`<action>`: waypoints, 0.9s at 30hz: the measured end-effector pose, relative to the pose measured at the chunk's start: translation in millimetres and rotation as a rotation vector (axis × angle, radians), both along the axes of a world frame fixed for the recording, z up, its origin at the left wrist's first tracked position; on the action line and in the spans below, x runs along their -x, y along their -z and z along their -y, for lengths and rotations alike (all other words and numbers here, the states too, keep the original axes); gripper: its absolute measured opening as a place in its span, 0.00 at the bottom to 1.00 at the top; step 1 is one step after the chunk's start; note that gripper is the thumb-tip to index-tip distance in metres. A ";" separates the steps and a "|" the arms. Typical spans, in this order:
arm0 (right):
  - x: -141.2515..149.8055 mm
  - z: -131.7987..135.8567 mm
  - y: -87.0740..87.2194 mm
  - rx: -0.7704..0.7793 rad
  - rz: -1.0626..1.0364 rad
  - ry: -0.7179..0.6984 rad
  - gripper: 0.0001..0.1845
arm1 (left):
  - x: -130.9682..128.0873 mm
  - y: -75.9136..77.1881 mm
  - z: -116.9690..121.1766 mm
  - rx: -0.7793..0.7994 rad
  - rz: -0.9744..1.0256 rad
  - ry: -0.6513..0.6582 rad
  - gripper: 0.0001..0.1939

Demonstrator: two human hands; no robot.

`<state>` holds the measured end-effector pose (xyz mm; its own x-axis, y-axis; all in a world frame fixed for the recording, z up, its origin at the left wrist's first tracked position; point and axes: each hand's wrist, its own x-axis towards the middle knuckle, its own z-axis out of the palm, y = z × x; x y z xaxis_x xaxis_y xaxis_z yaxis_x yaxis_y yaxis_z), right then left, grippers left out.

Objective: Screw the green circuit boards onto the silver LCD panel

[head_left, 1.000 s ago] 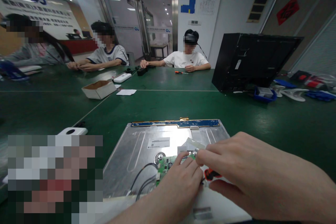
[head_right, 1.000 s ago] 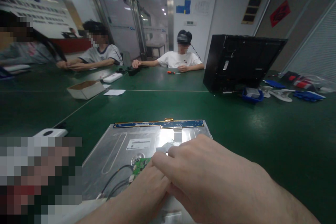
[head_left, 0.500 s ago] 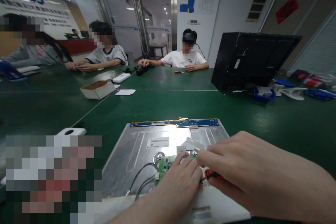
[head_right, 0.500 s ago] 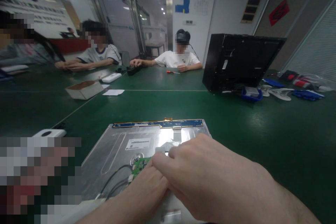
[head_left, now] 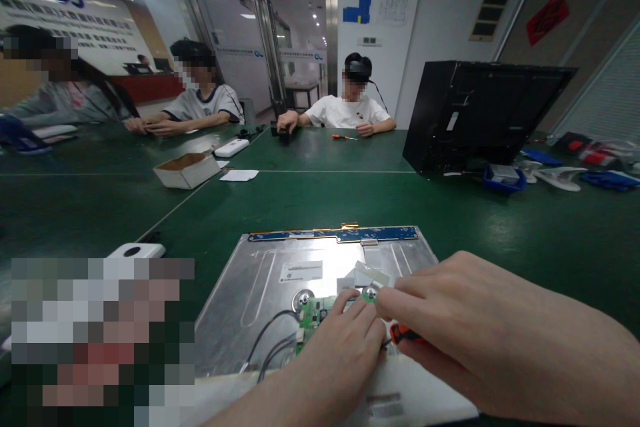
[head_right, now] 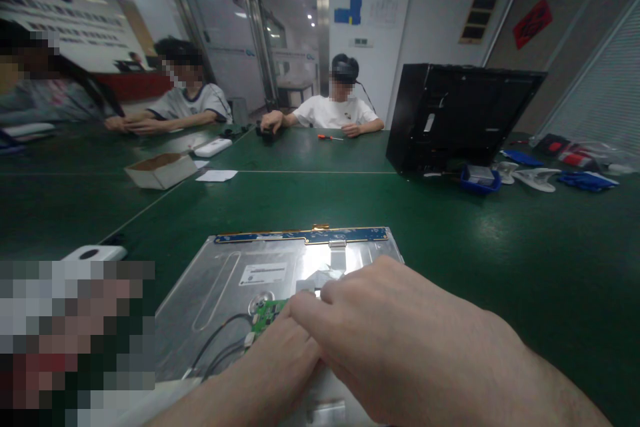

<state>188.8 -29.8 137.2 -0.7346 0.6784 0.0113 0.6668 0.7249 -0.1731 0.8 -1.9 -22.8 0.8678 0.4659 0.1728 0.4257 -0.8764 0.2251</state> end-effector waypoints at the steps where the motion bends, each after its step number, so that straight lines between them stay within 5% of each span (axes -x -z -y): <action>1: -0.1 0.3 0.2 0.000 -0.005 -0.001 0.10 | 0.0 0.9 0.0 -0.001 0.001 -0.001 0.10; 27: 0.8 -3.8 2.3 -0.048 0.029 0.050 0.08 | 0.7 -12.8 2.1 0.012 -0.043 -0.014 0.12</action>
